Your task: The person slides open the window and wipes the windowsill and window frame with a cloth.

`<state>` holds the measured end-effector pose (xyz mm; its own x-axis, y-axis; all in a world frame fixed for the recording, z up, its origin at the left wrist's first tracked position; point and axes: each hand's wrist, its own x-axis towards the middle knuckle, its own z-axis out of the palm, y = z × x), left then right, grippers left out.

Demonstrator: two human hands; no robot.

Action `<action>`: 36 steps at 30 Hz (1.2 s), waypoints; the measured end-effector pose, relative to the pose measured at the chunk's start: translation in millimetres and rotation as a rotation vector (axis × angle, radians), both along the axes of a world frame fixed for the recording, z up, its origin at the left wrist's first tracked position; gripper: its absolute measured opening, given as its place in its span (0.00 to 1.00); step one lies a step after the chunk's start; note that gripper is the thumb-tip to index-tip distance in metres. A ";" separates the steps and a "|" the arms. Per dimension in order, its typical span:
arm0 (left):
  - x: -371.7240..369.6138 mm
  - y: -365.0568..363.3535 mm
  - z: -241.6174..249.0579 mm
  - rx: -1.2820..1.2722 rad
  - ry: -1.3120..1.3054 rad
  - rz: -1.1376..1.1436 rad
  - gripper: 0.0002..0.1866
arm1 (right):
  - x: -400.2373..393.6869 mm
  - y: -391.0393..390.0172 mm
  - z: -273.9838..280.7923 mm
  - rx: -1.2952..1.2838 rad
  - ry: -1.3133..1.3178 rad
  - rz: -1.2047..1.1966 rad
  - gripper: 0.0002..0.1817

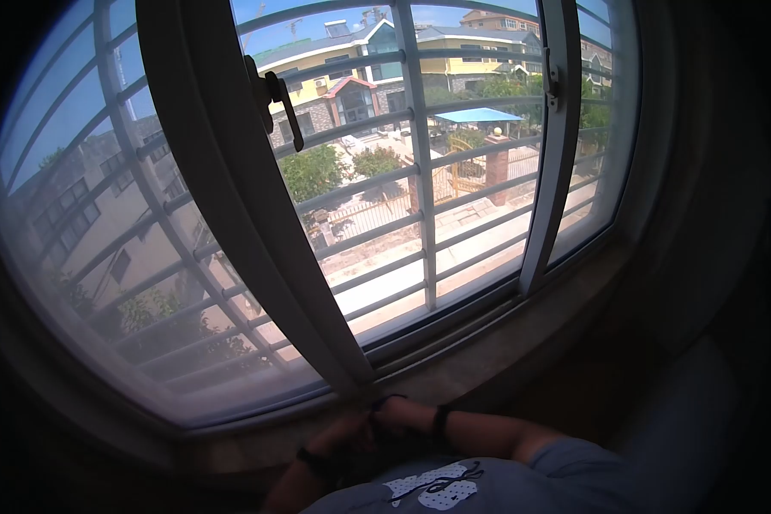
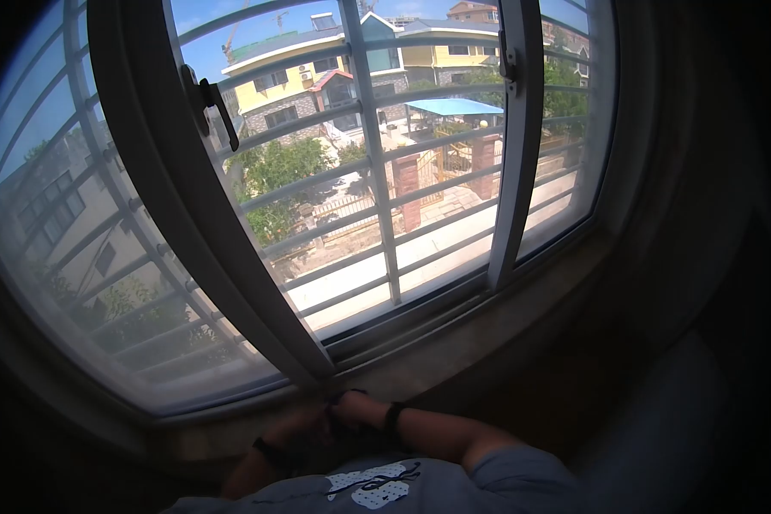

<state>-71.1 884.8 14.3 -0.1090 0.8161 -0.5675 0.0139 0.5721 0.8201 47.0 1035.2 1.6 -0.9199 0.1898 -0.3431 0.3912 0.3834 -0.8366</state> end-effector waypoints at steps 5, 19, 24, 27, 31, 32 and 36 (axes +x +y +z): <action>0.9 -8.3 -7.5 -0.075 -0.070 0.145 0.34 | -9.3 -3.5 6.0 -0.014 -0.063 0.036 0.19; 72.3 113.2 -6.2 -0.018 0.017 0.118 0.32 | 76.4 88.8 -1.7 -0.216 -0.016 -0.359 0.21; 107.6 160.0 0.1 -0.081 -0.009 0.078 0.31 | 119.6 123.9 13.8 -0.114 -0.027 -0.431 0.21; 121.8 174.5 1.7 -0.112 -0.036 0.135 0.28 | 128.3 142.2 19.3 -0.091 -0.027 -0.392 0.20; 123.7 188.1 -19.6 -0.067 -0.076 0.266 0.27 | 135.0 146.1 24.6 -0.150 0.081 -0.387 0.21; 122.6 190.1 -24.7 -0.071 -0.075 0.262 0.27 | 135.5 146.6 22.4 -0.130 0.076 -0.395 0.21; 127.2 203.2 -20.2 -0.114 -0.013 0.207 0.30 | 135.8 155.0 3.3 -0.044 0.117 -0.421 0.22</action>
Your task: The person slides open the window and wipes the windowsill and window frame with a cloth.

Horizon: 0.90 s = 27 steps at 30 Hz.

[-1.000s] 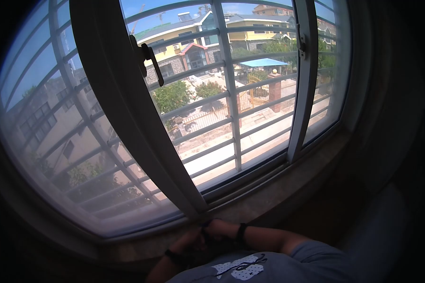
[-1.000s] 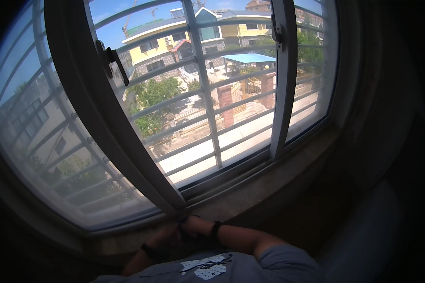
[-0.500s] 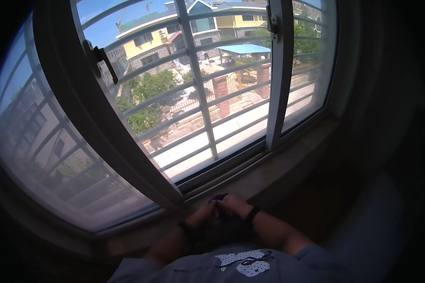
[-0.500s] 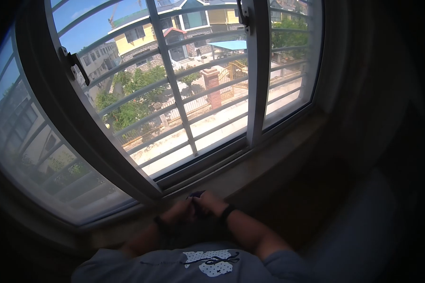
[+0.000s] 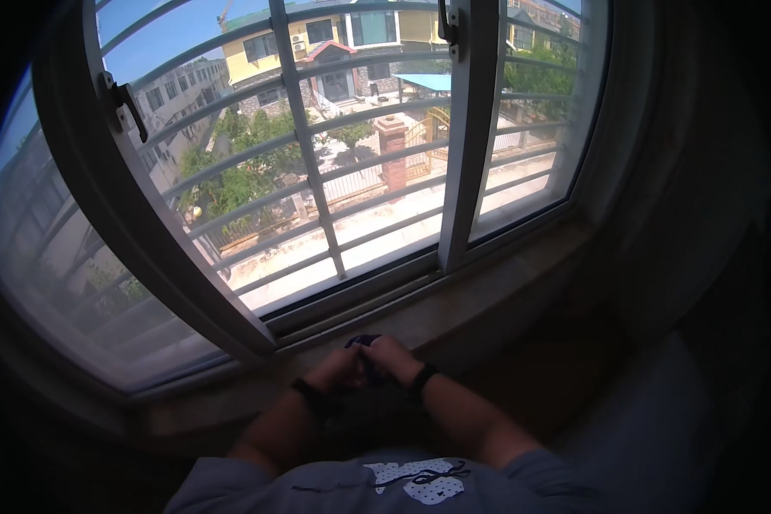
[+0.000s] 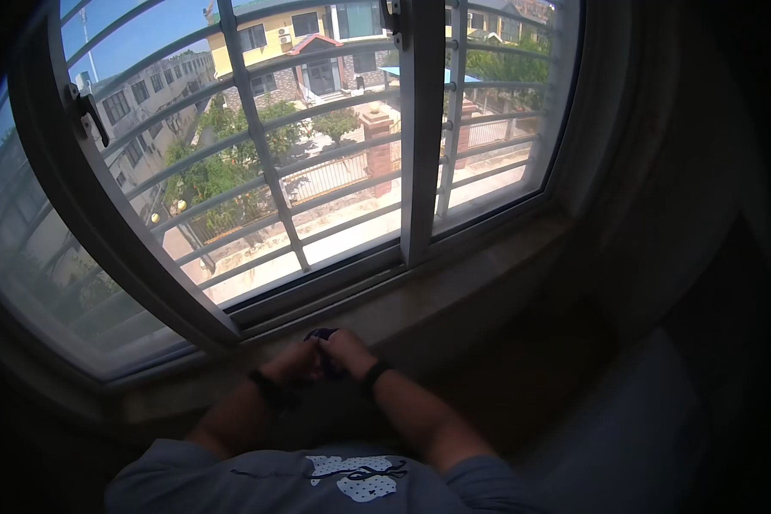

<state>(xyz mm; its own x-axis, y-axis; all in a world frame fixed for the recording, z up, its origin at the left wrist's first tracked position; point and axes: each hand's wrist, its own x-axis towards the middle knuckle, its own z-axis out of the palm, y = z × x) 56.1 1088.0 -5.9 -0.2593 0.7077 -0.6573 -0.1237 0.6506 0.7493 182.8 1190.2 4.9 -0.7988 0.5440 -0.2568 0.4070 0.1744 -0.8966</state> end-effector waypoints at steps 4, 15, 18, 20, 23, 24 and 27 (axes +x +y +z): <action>4.7 3.3 12.4 -0.072 0.028 0.000 0.34 | 5.0 -1.9 13.4 -0.077 0.019 -0.014 0.23; -3.9 4.4 -2.3 0.017 0.059 -0.042 0.33 | -17.1 22.7 -28.7 -0.216 -0.153 0.052 0.22; 0.0 2.0 4.3 -0.063 0.030 0.007 0.32 | -32.8 26.1 -27.9 -0.177 -0.225 0.116 0.21; -2.1 -1.5 -0.6 0.006 0.018 0.007 0.33 | -39.7 31.3 -28.1 -0.136 -0.225 0.161 0.23; -7.1 -5.0 -5.7 0.069 -0.006 -0.019 0.34 | -41.6 41.9 -33.4 -0.247 -0.138 0.264 0.24; -8.8 -3.5 -8.4 0.068 -0.015 -0.039 0.35 | -43.4 42.1 -32.2 -0.233 -0.187 0.243 0.25; -14.9 5.6 -18.4 0.047 -0.054 -0.085 0.36 | -54.9 46.2 -34.4 -0.167 -0.407 0.246 0.26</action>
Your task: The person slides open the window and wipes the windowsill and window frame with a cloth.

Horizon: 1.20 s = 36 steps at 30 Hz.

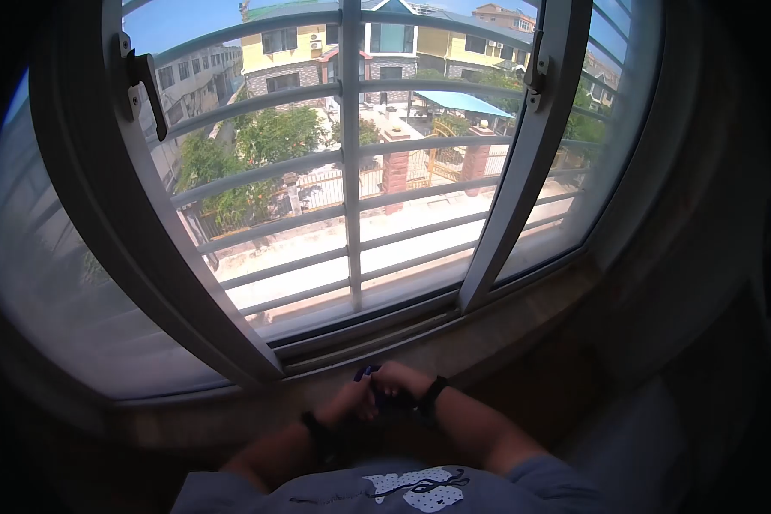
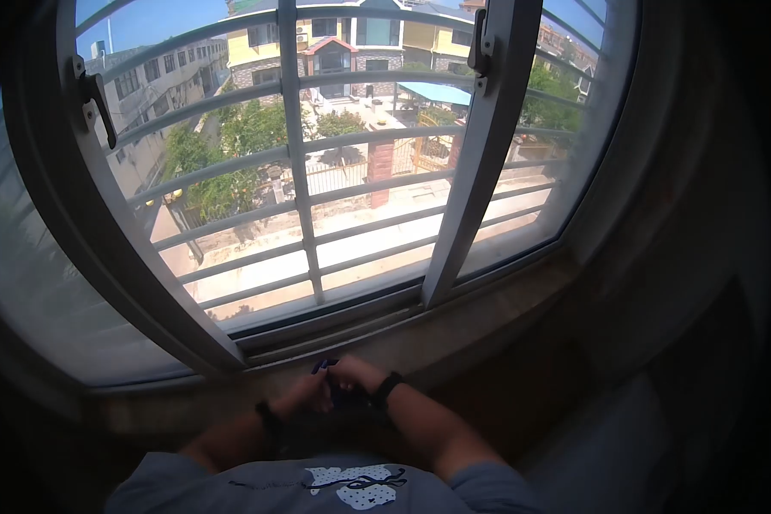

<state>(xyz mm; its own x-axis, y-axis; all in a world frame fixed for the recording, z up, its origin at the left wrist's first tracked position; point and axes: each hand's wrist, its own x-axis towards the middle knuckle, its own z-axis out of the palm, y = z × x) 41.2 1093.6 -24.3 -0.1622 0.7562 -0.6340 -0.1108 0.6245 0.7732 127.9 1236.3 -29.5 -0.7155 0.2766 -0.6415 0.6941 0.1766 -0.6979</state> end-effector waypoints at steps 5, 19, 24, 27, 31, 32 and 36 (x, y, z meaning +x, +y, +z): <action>9.7 4.5 8.5 0.024 -0.014 0.024 0.36 | 10.1 -2.0 -7.1 -0.078 0.019 -0.123 0.24; 99.9 138.4 51.9 -0.062 -0.073 0.148 0.28 | 106.4 127.9 -17.2 -0.068 0.203 -0.058 0.20; 137.0 208.5 34.5 0.175 0.010 0.056 0.21 | 155.5 206.9 -3.1 -0.086 0.298 0.026 0.21; 152.2 235.3 47.7 0.008 -0.084 0.238 0.23 | 158.7 231.9 0.1 0.014 0.191 0.111 0.20; 153.5 243.3 51.4 -0.034 -0.022 0.233 0.25 | 156.5 243.9 -3.9 0.072 0.193 0.204 0.19; 154.5 241.7 53.5 -0.017 -0.012 0.226 0.26 | 157.3 242.9 -4.5 0.044 0.180 0.172 0.19; 146.7 243.0 39.2 -0.036 0.020 0.142 0.25 | 154.0 242.9 4.4 0.015 0.121 0.105 0.21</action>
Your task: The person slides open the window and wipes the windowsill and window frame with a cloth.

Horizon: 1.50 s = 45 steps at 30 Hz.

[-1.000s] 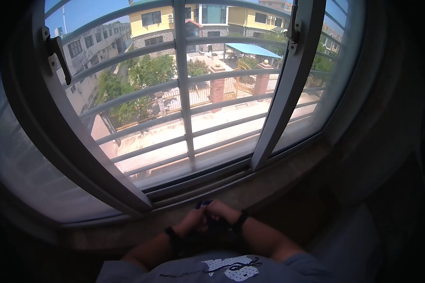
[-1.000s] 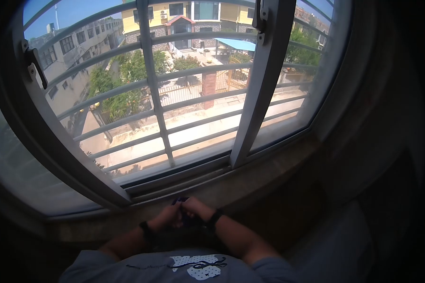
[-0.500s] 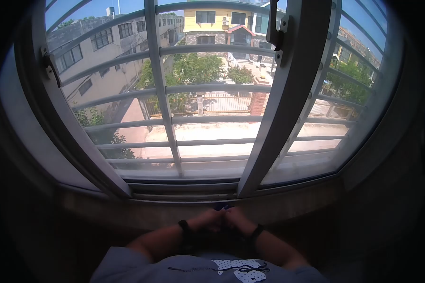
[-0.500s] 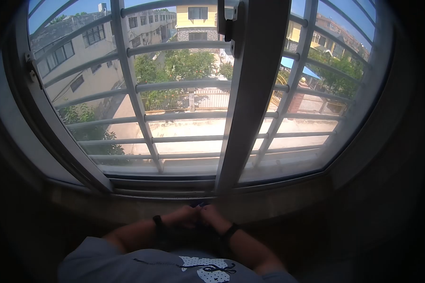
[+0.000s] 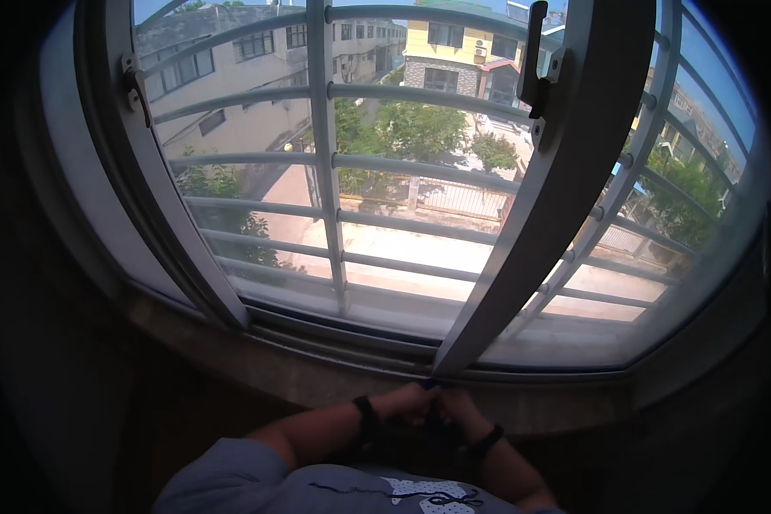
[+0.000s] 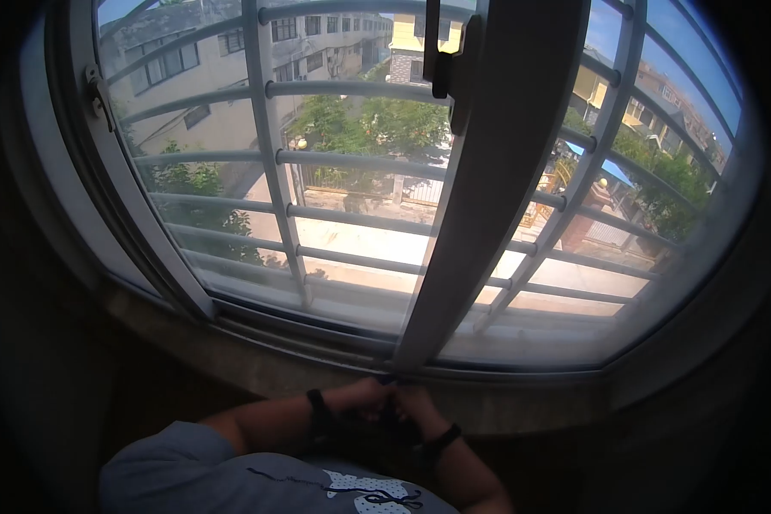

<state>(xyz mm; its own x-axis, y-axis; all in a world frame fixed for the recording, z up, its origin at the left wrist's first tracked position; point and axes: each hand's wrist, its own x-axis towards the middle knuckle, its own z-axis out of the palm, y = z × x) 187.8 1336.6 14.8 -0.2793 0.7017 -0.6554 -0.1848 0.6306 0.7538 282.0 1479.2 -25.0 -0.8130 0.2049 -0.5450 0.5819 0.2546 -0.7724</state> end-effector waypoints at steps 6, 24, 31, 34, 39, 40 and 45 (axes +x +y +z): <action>-21.1 -39.4 -14.7 0.165 -0.263 0.095 0.26 | -5.5 -34.4 44.8 0.030 -0.071 -0.030 0.21; -114.1 -213.1 -21.4 0.076 -0.060 0.176 0.27 | -127.3 -180.5 33.6 -0.062 0.035 0.082 0.17; -101.6 -196.1 -11.5 0.025 0.024 0.143 0.27 | -115.2 -179.0 22.2 0.229 0.227 0.160 0.18; -87.8 -172.8 -22.2 0.058 0.069 0.155 0.28 | -97.8 -163.2 18.9 0.280 0.335 0.086 0.19; -38.9 -93.2 -16.2 0.128 0.075 0.242 0.27 | -49.3 -97.6 28.0 0.167 0.178 -0.039 0.17; -23.9 -73.7 -8.6 0.137 0.057 0.265 0.27 | -38.3 -77.2 20.0 0.229 0.270 -0.018 0.16; 29.3 5.5 1.1 0.064 0.168 0.137 0.28 | 18.3 0.6 21.0 0.097 0.181 -0.055 0.15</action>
<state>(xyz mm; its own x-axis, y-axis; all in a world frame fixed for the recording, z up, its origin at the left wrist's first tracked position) 217.1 1342.1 15.9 -0.4764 0.6881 -0.5473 -0.1342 0.5584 0.8187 300.3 1479.7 -4.0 -0.8820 0.2955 -0.3670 0.4511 0.3045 -0.8389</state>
